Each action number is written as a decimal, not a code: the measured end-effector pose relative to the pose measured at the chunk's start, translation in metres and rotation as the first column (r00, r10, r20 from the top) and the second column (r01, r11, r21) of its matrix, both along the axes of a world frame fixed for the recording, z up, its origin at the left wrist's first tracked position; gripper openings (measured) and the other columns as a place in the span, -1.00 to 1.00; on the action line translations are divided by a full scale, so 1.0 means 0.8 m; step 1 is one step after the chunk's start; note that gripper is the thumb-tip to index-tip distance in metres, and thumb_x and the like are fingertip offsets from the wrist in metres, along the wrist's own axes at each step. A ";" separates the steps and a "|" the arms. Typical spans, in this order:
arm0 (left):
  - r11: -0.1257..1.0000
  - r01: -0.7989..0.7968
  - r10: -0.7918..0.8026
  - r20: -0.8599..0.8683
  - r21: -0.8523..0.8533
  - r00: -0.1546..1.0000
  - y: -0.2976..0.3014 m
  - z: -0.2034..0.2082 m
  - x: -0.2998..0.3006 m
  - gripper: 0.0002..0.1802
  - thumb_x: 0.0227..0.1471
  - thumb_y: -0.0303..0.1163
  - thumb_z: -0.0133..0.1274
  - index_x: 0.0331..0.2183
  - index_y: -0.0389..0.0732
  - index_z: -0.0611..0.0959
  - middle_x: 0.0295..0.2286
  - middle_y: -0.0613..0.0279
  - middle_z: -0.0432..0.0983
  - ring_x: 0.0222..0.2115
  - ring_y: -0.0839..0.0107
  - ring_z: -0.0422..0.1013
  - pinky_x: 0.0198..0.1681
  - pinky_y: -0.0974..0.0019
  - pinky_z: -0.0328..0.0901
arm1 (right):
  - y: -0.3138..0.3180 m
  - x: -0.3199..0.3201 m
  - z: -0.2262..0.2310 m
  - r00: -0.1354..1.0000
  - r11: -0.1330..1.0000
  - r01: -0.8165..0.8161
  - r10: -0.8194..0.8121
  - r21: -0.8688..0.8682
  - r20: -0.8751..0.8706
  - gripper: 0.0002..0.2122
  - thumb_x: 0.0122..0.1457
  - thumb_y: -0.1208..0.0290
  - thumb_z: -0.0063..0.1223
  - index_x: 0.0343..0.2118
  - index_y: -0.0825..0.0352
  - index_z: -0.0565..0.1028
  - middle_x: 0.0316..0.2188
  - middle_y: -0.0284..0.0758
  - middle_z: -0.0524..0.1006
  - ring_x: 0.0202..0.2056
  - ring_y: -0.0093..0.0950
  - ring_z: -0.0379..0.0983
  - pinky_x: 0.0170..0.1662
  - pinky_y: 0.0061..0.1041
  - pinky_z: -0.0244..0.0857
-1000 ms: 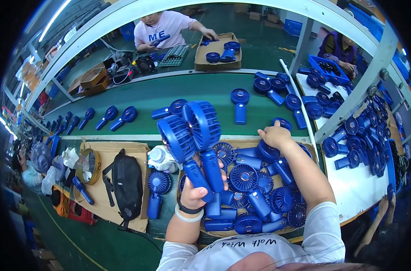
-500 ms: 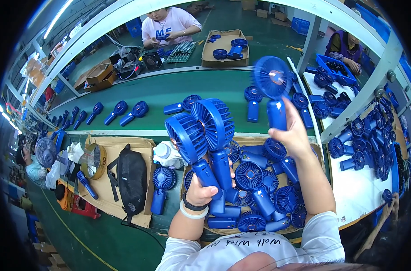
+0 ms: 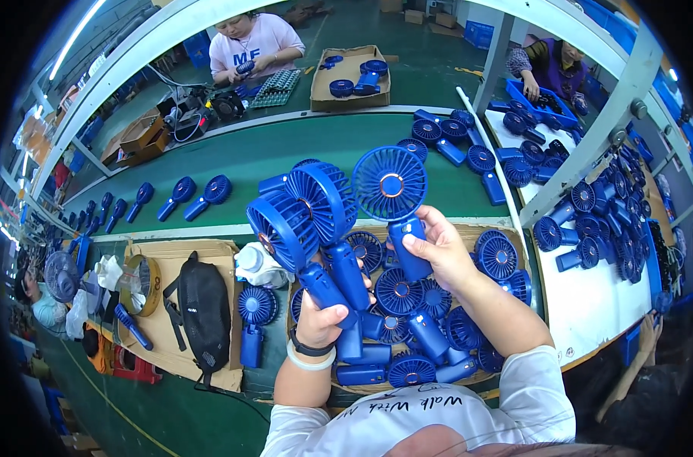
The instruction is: The person sorts handheld fans on an assembly line by hand, inspecting each fan and arranging them on a work bench.
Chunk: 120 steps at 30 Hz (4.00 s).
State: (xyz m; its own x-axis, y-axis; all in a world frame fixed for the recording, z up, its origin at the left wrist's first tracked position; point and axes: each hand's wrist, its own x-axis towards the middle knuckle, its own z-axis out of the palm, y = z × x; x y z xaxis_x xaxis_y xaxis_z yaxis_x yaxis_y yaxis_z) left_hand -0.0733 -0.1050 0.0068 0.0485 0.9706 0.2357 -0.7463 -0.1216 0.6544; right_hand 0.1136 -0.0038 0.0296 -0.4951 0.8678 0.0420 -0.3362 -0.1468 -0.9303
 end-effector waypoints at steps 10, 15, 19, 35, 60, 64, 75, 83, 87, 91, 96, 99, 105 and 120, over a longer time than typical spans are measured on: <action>1.000 -0.002 0.001 -0.066 -0.024 0.998 0.003 -0.001 0.003 -0.09 -0.30 -0.44 0.22 0.09 -0.20 0.11 -0.10 -0.01 0.22 -0.15 0.17 0.34 -0.21 0.07 0.40 | 0.001 -0.003 0.000 0.995 0.998 0.053 -0.057 0.040 0.085 -0.54 -0.03 0.64 0.09 -0.04 0.37 0.22 -0.20 -0.33 0.41 -0.17 -0.59 0.35 -0.04 -0.57 0.23; 0.999 0.038 -0.040 -0.055 -0.039 0.998 0.003 -0.002 0.002 -0.14 -0.32 -0.51 0.24 0.05 -0.31 0.19 -0.06 0.00 0.26 -0.11 0.15 0.35 -0.11 0.01 0.35 | -0.002 -0.002 0.000 0.996 0.996 0.075 -0.078 0.053 0.046 -0.52 -0.04 0.66 0.08 -0.03 0.37 0.21 -0.17 -0.31 0.41 -0.13 -0.56 0.35 -0.02 -0.55 0.23; 0.998 0.041 -0.045 -0.089 -0.042 0.995 0.002 -0.005 0.004 -0.12 -0.35 -0.55 0.24 0.06 -0.28 0.19 -0.05 0.02 0.25 -0.07 0.16 0.31 -0.09 -0.01 0.33 | -0.002 -0.003 -0.006 0.995 0.995 0.095 -0.096 0.041 0.020 -0.50 -0.04 0.68 0.06 0.00 0.37 0.19 -0.14 -0.29 0.39 -0.10 -0.55 0.35 0.01 -0.54 0.21; 0.994 0.104 -0.098 -0.536 -0.019 0.838 0.001 0.019 0.044 -0.17 -0.33 -0.45 0.28 0.02 -0.33 0.27 -0.14 0.14 0.38 -0.09 0.28 0.32 -0.04 0.28 0.25 | -0.066 0.013 -0.026 0.983 0.964 -0.124 0.151 0.237 -0.100 0.03 -0.10 0.14 0.26 0.21 0.36 -0.33 0.19 -0.17 -0.06 0.14 -0.37 0.05 0.18 -0.38 -0.08; 0.718 0.363 0.635 -0.772 0.594 0.007 -0.089 0.022 0.147 -0.52 -0.22 -0.36 0.13 -0.14 0.21 0.54 0.01 -0.07 0.12 0.03 -0.28 0.03 0.01 -0.19 0.08 | -0.153 0.159 0.000 0.874 0.926 -0.177 -0.007 -0.332 -0.485 -0.15 -0.27 0.11 0.21 0.11 0.42 0.12 0.00 -0.01 0.29 -0.01 -0.14 0.31 0.04 -0.18 0.23; 0.874 -0.194 0.323 -0.831 0.446 -0.453 -0.102 0.014 0.093 -0.10 -0.39 -0.23 0.29 0.01 -0.32 0.26 -0.04 -0.21 0.09 0.00 -0.22 0.05 0.06 -0.13 -0.02 | -0.177 0.328 -0.033 0.911 0.916 0.386 -0.397 -0.113 -0.107 -0.12 -0.25 -0.02 0.24 0.10 0.39 0.13 -0.03 -0.13 0.33 -0.06 -0.29 0.34 -0.01 -0.39 0.25; 0.910 0.117 -0.084 0.102 -0.397 0.991 -0.083 -0.033 0.013 -0.44 0.07 -0.19 -0.11 0.01 -0.37 0.27 -0.15 -0.07 0.37 -0.25 0.25 0.38 -0.21 0.29 0.31 | -0.081 0.658 -0.163 0.098 0.324 0.903 -0.795 0.282 0.598 -0.44 -0.06 0.08 0.19 -0.10 0.43 0.39 -0.22 -0.28 0.44 -0.21 -0.45 0.35 -0.12 -0.51 0.21; 0.938 0.183 -0.121 0.215 -0.295 0.969 -0.053 -0.024 0.037 -0.51 0.06 -0.31 -0.13 0.00 -0.34 0.29 -0.06 -0.15 0.28 -0.21 0.20 0.35 -0.14 0.19 0.29 | -0.045 0.541 -0.134 -0.332 0.352 0.222 -0.849 0.909 0.410 -0.60 0.06 0.41 0.07 -0.04 0.42 0.33 -0.03 -0.10 0.32 0.00 -0.23 0.23 0.09 -0.37 0.03; 0.981 -0.020 -0.012 -0.165 -0.195 0.986 -0.032 -0.031 0.054 -0.28 -0.19 -0.52 0.16 0.02 -0.25 0.20 -0.22 0.04 0.36 -0.26 0.31 0.38 -0.17 0.23 0.33 | -0.083 0.359 -0.066 0.298 0.640 0.379 -0.768 0.668 0.566 -0.71 0.05 0.61 -0.03 -0.11 0.35 0.38 -0.11 -0.29 0.39 -0.10 -0.45 0.33 -0.11 -0.54 0.24; 0.908 -0.409 0.234 -0.700 -0.091 0.674 -0.025 -0.047 0.065 -0.29 -0.10 -0.56 0.10 0.03 -0.24 0.09 -0.23 0.15 0.33 -0.24 0.45 0.35 -0.19 0.38 0.31 | -0.116 0.209 -0.011 0.466 0.724 -0.125 -0.561 0.678 0.684 -0.88 -0.08 0.59 0.06 -0.42 0.35 0.45 -0.38 -0.20 0.51 -0.31 -0.26 0.46 -0.21 -0.40 0.33; 0.935 -0.313 0.208 -0.454 -0.170 0.867 -0.018 -0.045 0.070 -0.64 0.11 -0.42 -0.12 -0.07 -0.21 0.17 -0.19 0.05 0.33 -0.27 0.36 0.41 -0.35 0.35 0.42 | -0.142 0.129 -0.025 0.517 0.673 -0.333 -0.456 0.661 0.724 -0.78 -0.09 0.45 0.15 -0.36 0.38 0.45 -0.38 -0.19 0.49 -0.36 -0.26 0.45 -0.33 -0.37 0.37; 0.934 -0.293 0.203 -0.373 -0.202 0.905 -0.024 -0.044 0.070 -0.49 0.09 -0.43 -0.10 0.05 -0.19 0.12 -0.16 0.05 0.34 -0.23 0.24 0.42 -0.28 0.30 0.42 | -0.147 0.086 -0.020 0.270 0.635 -0.476 -0.553 0.609 0.788 -0.47 -0.15 0.14 0.21 -0.21 0.49 0.41 -0.39 -0.18 0.44 -0.37 -0.31 0.38 -0.41 -0.42 0.36; 0.948 -0.255 0.177 -0.350 -0.191 0.920 -0.026 -0.037 0.066 -0.51 0.08 -0.46 -0.09 0.03 -0.21 0.14 -0.15 0.04 0.34 -0.21 0.24 0.41 -0.25 0.28 0.42 | -0.145 0.057 -0.026 0.022 0.650 -0.634 -0.526 0.419 0.850 -0.33 -0.28 0.11 0.24 -0.14 0.54 0.39 -0.53 -0.32 0.44 -0.44 -0.43 0.36 -0.51 -0.52 0.33; 0.946 -0.225 0.185 -0.179 -0.235 0.966 -0.042 -0.038 0.058 -0.42 0.07 -0.45 -0.07 0.08 -0.20 0.09 -0.13 0.05 0.31 -0.19 0.32 0.37 -0.09 0.24 0.29 | -0.100 0.087 -0.039 0.954 0.923 -0.253 0.190 -0.291 -0.230 -0.39 -0.02 0.39 0.13 0.08 0.44 0.13 -0.12 -0.12 0.36 -0.16 -0.29 0.40 -0.06 -0.34 0.24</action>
State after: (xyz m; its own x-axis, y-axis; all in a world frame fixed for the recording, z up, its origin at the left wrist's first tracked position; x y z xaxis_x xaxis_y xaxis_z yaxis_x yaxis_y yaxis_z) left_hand -0.0270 -0.1382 -0.0239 -0.1416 0.9899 -0.0121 -0.6118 -0.0779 0.7872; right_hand 0.1833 -0.0839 -0.0016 -0.6859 0.7209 -0.0993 -0.4300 -0.5116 -0.7439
